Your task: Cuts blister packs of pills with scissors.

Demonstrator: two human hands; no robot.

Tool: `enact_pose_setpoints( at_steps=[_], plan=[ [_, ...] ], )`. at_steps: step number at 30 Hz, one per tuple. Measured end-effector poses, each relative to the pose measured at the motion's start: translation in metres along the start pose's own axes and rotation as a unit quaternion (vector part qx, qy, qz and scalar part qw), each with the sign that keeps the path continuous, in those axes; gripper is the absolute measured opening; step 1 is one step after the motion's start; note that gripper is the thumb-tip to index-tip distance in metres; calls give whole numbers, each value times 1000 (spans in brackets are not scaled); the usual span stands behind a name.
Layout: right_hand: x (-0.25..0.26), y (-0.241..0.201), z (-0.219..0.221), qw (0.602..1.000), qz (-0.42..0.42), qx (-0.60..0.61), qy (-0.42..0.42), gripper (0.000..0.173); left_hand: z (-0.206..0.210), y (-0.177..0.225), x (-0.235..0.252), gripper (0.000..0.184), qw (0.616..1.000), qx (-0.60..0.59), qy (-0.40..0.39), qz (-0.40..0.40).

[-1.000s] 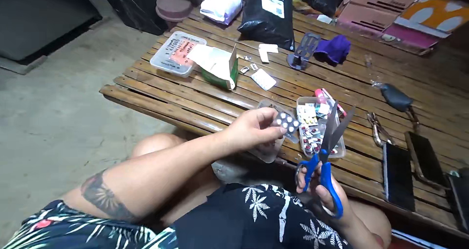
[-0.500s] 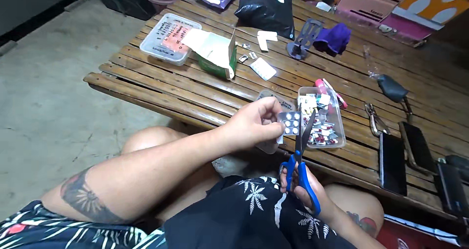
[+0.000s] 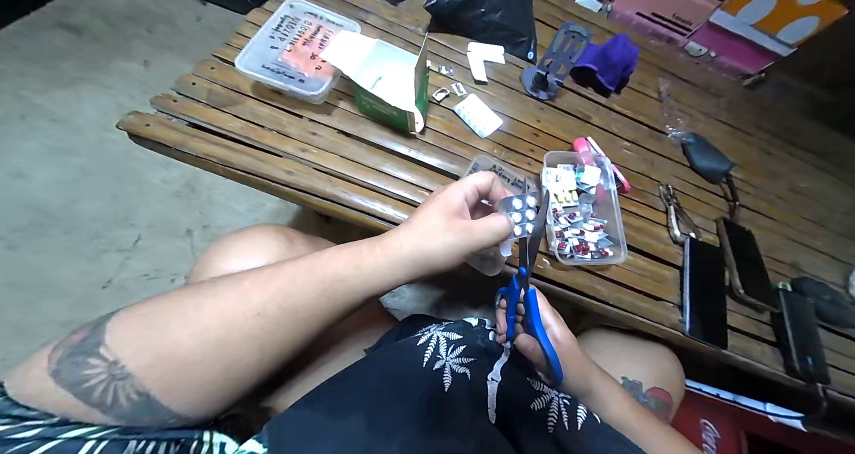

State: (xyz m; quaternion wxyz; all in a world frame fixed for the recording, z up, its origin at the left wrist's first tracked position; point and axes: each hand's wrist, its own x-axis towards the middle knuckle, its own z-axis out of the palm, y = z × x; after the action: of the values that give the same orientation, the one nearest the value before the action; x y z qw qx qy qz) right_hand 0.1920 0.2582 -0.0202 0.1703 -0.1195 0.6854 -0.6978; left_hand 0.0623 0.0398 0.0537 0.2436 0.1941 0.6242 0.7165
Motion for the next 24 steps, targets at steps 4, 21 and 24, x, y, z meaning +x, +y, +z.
enact_pose_setpoints(
  at_steps=[4,21,24],
  plan=[
    [2,0,1,1000,6,2,-10,51,-4,0,-1,5,1000,16,-20,10],
    [10,-1,1,1000,-3,-9,0,45,-9,-1,-1,7,1000,-4,-22,-4],
    [10,-3,2,1000,1,-22,8,43,-9,-1,-1,7,1000,-11,-22,-3]
  ],
)
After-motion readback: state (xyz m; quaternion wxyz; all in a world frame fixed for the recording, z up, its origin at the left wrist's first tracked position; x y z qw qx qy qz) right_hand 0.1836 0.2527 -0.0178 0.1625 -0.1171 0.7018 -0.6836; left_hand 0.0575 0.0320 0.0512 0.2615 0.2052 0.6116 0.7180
